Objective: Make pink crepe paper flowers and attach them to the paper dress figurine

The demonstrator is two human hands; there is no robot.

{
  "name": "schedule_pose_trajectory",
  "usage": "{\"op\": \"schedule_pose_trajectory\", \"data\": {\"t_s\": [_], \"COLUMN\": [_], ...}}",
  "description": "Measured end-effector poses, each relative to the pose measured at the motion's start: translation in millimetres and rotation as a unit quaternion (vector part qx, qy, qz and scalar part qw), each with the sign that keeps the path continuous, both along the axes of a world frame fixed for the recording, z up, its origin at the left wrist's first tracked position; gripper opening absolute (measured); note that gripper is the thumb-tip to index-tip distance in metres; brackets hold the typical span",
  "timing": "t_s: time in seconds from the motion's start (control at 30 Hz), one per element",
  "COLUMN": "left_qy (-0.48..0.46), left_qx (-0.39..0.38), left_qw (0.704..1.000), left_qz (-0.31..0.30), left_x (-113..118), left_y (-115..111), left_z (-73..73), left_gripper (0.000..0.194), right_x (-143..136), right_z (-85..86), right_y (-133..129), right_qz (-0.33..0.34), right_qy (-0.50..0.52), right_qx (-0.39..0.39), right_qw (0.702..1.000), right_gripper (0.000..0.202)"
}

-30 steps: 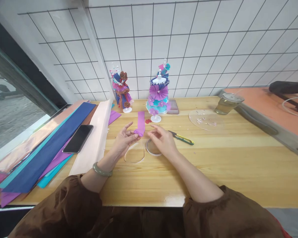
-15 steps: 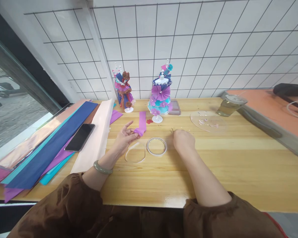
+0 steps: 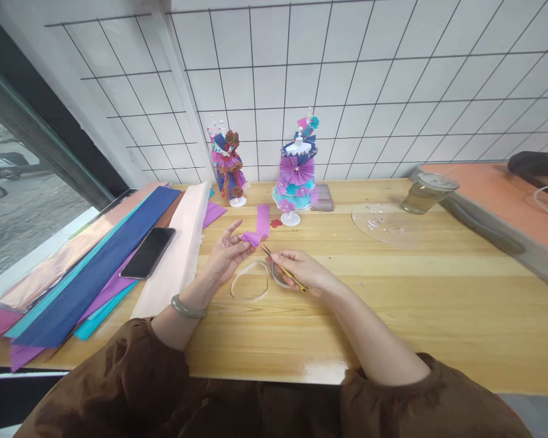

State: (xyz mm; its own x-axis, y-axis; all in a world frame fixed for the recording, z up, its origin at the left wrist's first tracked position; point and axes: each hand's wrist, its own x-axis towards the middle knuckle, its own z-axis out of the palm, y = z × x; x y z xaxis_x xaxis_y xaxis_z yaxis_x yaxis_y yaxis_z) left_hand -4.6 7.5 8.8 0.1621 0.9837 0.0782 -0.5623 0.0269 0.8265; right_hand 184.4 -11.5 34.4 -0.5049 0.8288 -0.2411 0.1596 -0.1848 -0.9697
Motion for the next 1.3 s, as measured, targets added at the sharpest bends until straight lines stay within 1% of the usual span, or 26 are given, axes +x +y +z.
{"op": "schedule_pose_trajectory", "data": {"t_s": [0.1, 0.2, 0.27, 0.33, 0.63, 0.9, 1.13, 1.3], "left_qy": [-0.008, 0.004, 0.017, 0.027, 0.069, 0.067, 0.062, 0.062], "left_qx": [-0.001, 0.000, 0.000, -0.001, -0.001, -0.001, -0.005, -0.001], "left_qw": [1.000, 0.999, 0.999, 0.998, 0.994, 0.994, 0.995, 0.995], "left_qz": [-0.014, -0.033, -0.045, -0.056, -0.089, -0.081, -0.079, -0.083], "left_x": [1.0, 2.6, 3.1, 3.2, 5.6, 8.0, 8.6, 8.3], "left_y": [-2.2, -4.5, -5.2, -5.3, -6.8, -7.2, -7.4, -7.4], "left_z": [2.3, 4.1, 4.1, 3.2, 0.2, 0.7, 1.5, 1.3], "left_gripper": [0.068, 0.065, 0.065, 0.066, 0.069, 0.070, 0.073, 0.072], "right_x": [0.3, 1.9, 2.7, 2.9, -2.2, -4.6, -4.8, -3.9], "right_z": [2.1, 1.9, 1.3, 0.7, 0.1, -1.3, -3.8, -5.3], "right_y": [-0.6, 0.1, -0.2, -1.0, -4.3, -3.9, -1.9, -0.6], "right_qz": [-0.001, 0.021, 0.032, 0.039, 0.040, 0.037, 0.034, 0.032], "right_qy": [0.030, 0.063, 0.073, 0.079, 0.091, 0.079, 0.036, 0.028], "right_qx": [-0.040, -0.083, -0.099, -0.098, -0.028, 0.049, 0.082, 0.091], "right_qw": [0.999, 0.994, 0.992, 0.991, 0.995, 0.995, 0.995, 0.995], "right_gripper": [0.033, 0.034, 0.034, 0.034, 0.030, 0.030, 0.032, 0.029]}}
